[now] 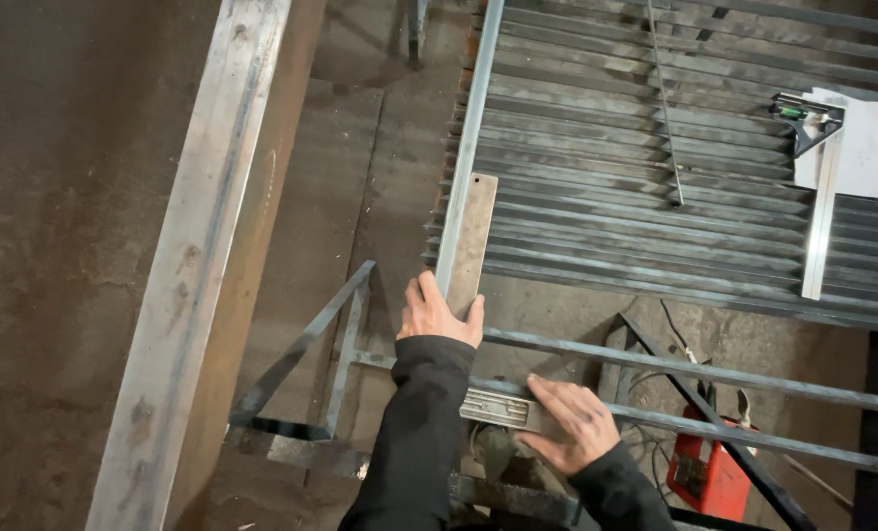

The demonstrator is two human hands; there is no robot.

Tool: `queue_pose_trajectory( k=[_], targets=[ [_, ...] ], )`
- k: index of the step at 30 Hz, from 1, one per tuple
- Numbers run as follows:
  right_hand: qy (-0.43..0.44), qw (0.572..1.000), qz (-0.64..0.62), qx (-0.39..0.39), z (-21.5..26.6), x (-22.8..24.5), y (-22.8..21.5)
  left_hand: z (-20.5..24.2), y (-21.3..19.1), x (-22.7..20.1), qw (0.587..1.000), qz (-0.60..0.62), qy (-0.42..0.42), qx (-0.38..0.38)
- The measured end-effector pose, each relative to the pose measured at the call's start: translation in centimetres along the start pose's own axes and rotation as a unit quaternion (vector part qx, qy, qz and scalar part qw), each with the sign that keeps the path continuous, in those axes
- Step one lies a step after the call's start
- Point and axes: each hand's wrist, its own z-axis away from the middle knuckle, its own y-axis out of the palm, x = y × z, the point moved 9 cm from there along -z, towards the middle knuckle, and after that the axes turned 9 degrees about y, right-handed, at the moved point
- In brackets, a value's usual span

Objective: The person positions a long straight metal bar along the edge of a slatted metal frame on a work stand, using a spirit level and a straightedge to check alignment. They hold the bar steady in place while a coworker welds it, then step back and move around the assembly.

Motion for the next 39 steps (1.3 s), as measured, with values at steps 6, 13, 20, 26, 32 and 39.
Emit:
queue_pose_trajectory(
  k=[6, 13, 20, 26, 32, 39],
  targets=[
    [0.033, 0.997, 0.004, -0.072, -0.2, -3.4, -2.2, 0.2, -0.2, -0.1, 1.0, -0.002, 0.001, 0.003],
    [0.011, 0.983, -0.016, -0.18, -13.8, -1.4, -7.3, 0.2, -0.1, 0.0, 1.0, -0.001, 0.009, -0.016],
    [-0.101, 0.991, 0.002, -0.085, -27.6, -0.9, -3.4, 0.2, -0.6, -0.1, 1.0, 0.012, 0.01, -0.016],
    [-0.157, 0.988, 0.002, 0.007, -29.9, -1.5, -1.2, 0.3, -0.5, -0.1, 1.0, 0.027, 0.014, -0.008],
    [-0.182, 0.979, 0.082, 0.045, -30.0, 0.1, -1.8, 0.1, -1.1, -0.5, 1.0, 0.026, 0.017, -0.006],
    [-0.187, 0.973, 0.124, 0.056, -29.5, 0.7, -2.0, -0.1, -1.2, -0.7, 0.999, 0.029, 0.014, 0.018]
  ],
)
